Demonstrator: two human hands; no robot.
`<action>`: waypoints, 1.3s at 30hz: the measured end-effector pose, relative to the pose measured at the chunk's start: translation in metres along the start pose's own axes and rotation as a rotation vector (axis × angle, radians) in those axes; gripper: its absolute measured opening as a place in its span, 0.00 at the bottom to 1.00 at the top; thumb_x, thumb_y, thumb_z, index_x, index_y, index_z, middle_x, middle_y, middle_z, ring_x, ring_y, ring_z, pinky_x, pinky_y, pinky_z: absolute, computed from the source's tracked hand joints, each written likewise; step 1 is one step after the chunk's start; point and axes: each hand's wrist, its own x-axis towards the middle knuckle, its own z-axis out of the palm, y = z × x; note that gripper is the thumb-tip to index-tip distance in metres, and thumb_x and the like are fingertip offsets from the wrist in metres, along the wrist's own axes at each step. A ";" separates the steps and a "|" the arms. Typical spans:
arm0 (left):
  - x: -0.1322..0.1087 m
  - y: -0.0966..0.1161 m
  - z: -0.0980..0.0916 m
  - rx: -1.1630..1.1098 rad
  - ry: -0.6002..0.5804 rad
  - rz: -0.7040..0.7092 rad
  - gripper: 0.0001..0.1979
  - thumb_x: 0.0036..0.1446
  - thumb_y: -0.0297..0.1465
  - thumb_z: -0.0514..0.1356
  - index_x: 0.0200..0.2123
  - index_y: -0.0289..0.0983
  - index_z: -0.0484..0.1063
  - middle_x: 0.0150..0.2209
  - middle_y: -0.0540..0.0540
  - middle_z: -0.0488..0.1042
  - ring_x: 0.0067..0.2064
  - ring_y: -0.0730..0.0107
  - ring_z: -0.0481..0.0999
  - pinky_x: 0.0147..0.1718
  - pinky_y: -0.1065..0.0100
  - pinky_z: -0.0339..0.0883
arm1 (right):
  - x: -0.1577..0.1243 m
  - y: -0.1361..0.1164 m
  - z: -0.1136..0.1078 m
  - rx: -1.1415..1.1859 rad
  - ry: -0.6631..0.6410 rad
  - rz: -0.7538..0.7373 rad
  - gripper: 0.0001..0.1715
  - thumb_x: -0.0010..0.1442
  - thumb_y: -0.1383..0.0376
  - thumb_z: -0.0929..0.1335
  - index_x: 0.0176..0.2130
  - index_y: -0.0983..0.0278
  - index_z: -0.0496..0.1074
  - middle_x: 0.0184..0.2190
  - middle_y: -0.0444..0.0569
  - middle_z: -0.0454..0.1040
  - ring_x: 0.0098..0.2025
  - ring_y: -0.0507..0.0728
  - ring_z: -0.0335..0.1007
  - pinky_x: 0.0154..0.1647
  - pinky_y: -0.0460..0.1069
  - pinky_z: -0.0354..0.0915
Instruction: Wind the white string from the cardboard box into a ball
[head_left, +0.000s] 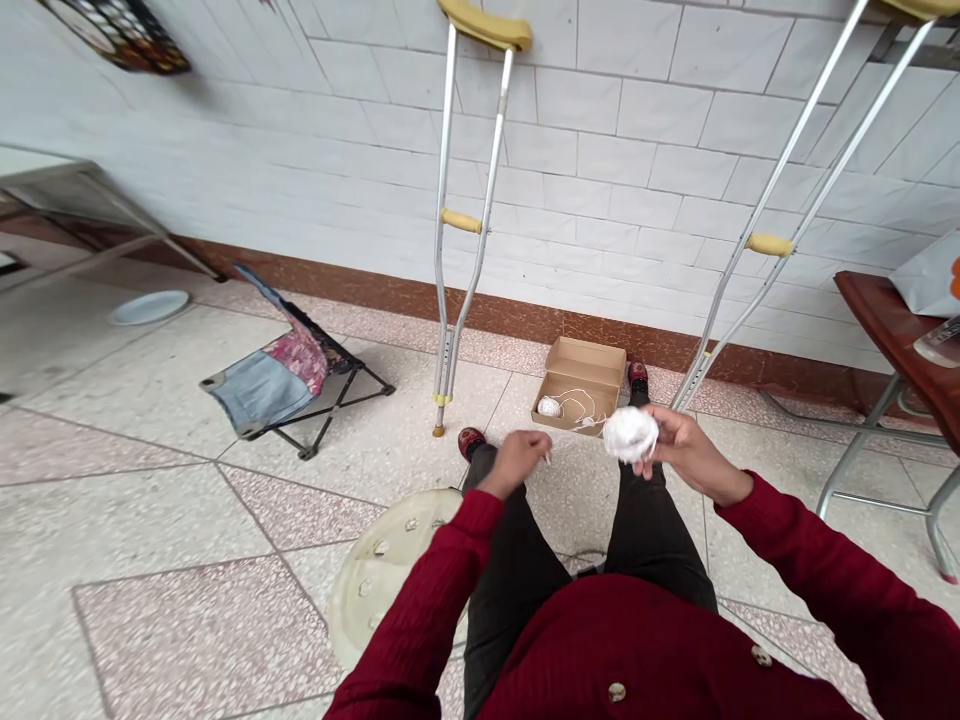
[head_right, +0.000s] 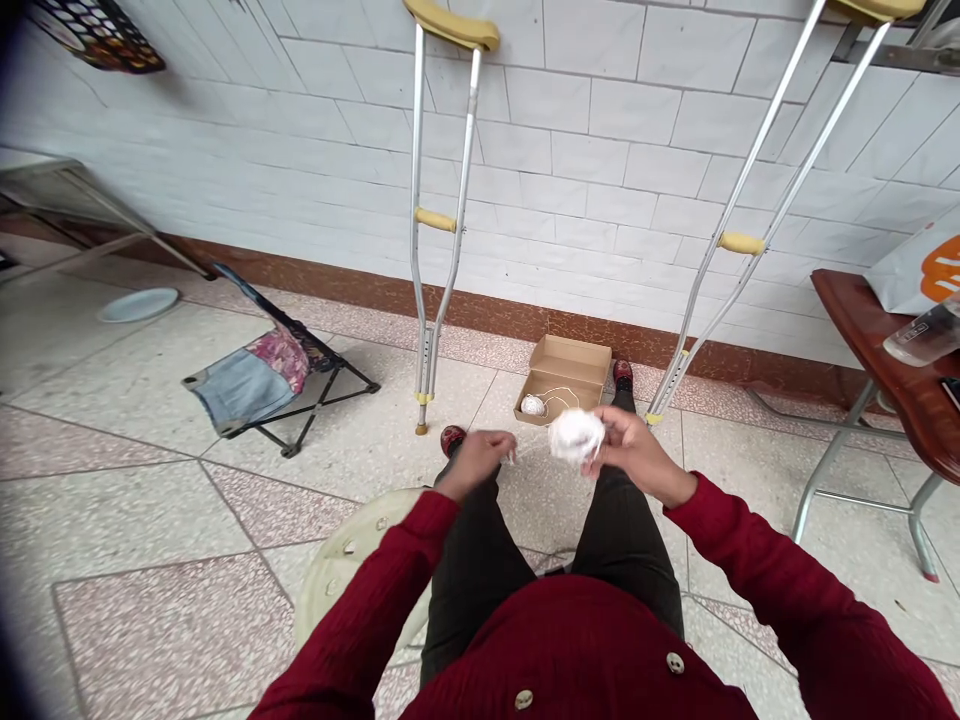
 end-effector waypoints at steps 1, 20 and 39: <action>-0.008 0.003 0.019 0.010 -0.069 0.022 0.13 0.47 0.30 0.54 0.14 0.37 0.69 0.16 0.52 0.69 0.21 0.72 0.66 0.24 0.73 0.54 | 0.013 -0.005 -0.003 -0.011 0.091 -0.035 0.19 0.51 0.64 0.73 0.44 0.63 0.69 0.27 0.45 0.76 0.24 0.54 0.72 0.22 0.47 0.67; -0.002 0.037 0.011 -0.456 -0.288 0.089 0.17 0.59 0.40 0.58 0.27 0.33 0.74 0.25 0.48 0.74 0.30 0.68 0.72 0.35 0.69 0.63 | 0.025 0.049 0.012 0.032 -0.155 0.130 0.20 0.51 0.64 0.73 0.43 0.63 0.68 0.24 0.42 0.73 0.21 0.52 0.69 0.21 0.45 0.65; -0.030 0.049 0.017 -0.907 -0.419 -0.049 0.16 0.56 0.39 0.64 0.39 0.31 0.75 0.19 0.50 0.70 0.26 0.69 0.72 0.36 0.63 0.64 | 0.034 0.041 -0.010 0.612 0.153 0.236 0.21 0.45 0.74 0.73 0.40 0.61 0.73 0.31 0.43 0.79 0.29 0.50 0.73 0.28 0.43 0.69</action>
